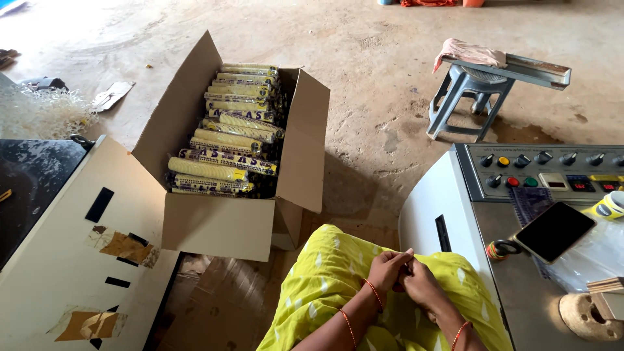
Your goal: The person places stacks of paper cups into plastic sleeves and packs them into a cardboard box, then folds paper cup blanks on a metal plate.
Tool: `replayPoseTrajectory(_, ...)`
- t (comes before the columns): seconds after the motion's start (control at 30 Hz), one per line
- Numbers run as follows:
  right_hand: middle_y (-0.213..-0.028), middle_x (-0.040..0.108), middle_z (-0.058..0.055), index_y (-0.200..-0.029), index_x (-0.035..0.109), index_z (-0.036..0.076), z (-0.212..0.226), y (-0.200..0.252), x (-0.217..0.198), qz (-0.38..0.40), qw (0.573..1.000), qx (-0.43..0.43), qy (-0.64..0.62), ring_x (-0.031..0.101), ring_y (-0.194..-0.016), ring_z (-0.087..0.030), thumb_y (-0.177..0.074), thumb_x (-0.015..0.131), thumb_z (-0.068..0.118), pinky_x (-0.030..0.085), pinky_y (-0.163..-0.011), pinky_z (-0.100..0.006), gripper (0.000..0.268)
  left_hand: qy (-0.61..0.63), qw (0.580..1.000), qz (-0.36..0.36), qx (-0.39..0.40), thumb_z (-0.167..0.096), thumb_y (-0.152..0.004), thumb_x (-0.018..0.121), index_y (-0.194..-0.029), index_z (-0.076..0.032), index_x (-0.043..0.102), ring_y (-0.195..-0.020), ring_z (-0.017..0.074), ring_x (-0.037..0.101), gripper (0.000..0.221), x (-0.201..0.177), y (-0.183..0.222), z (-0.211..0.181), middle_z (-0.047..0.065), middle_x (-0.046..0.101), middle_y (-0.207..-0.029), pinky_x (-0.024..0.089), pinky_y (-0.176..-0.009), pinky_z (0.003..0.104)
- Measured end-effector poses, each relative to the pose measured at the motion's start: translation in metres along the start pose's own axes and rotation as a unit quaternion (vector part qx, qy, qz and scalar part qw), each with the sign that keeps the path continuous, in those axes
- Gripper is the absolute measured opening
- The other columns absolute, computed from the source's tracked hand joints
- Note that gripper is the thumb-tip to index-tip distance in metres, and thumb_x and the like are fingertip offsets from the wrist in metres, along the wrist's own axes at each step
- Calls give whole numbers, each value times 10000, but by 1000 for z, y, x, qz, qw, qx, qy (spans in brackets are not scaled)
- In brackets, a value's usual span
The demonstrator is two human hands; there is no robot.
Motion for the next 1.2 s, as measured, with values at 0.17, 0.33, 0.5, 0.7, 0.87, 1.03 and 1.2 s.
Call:
replayPoseTrajectory(0.17,-966,669,-76,-1256,602,1,5,4,3,5,1000,2,-12,635,-797,-149,-994,475,37,580,-724,-319,293,-11,1000,-16,-4,-343,-942,771,-913,-36,682,-528,78,558,321,1,7,-8,16,635,-719,438,-447,238)
replayPoseTrajectory(0.33,-915,641,-93,-1244,616,-21,-7,-7,1,4,1000,-7,-10,590,-759,-164,-984,467,-7,537,-679,-329,300,-25,999,-24,-13,-353,-931,765,-908,-45,685,-527,78,564,319,-1,13,-13,10,637,-714,443,-449,236)
replayPoseTrajectory(0.5,-871,613,-71,-1211,624,-33,-5,-6,0,13,999,-20,-25,536,-709,-144,-960,459,-30,486,-632,-325,300,-11,1000,-11,-6,-345,-930,774,-893,-42,689,-525,76,557,316,2,10,-12,14,634,-711,436,-448,234)
replayPoseTrajectory(0.7,-853,583,-80,-1197,624,-44,-1,-2,0,9,1000,-24,-3,525,-697,-154,-983,475,-4,463,-624,-327,264,-11,1000,-7,12,-346,-934,783,-885,-29,681,-541,79,564,336,-3,3,-5,18,638,-720,447,-457,236)
replayPoseTrajectory(0.87,-904,646,-81,-1233,620,0,-1,0,-4,-3,1000,-9,25,595,-745,-156,-985,477,17,524,-684,-325,287,-21,1000,0,10,-365,-926,784,-912,-21,683,-550,85,579,359,1,2,-4,21,651,-736,463,-463,243)
replayPoseTrajectory(1.03,-949,687,-84,-1260,621,9,-1,-1,-9,-17,999,-11,41,647,-799,-159,-953,490,-15,557,-739,-329,334,-36,999,-6,0,-393,-908,795,-962,-23,686,-566,87,594,390,4,9,-13,22,664,-761,473,-476,240)
replayPoseTrajectory(1.2,-983,702,-92,-1308,615,52,4,2,-11,-28,998,-36,39,665,-848,-167,-919,451,-35,559,-767,-335,431,-21,1000,14,6,-432,-896,792,-977,-17,697,-544,87,565,434,12,13,-18,27,641,-744,439,-453,228)
Point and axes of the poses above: each hand's wrist, its own y-axis away from the middle knuckle, its own x-axis out of the palm, z = x × y, the point moved 8 cm from there along -y, towards the middle knuckle
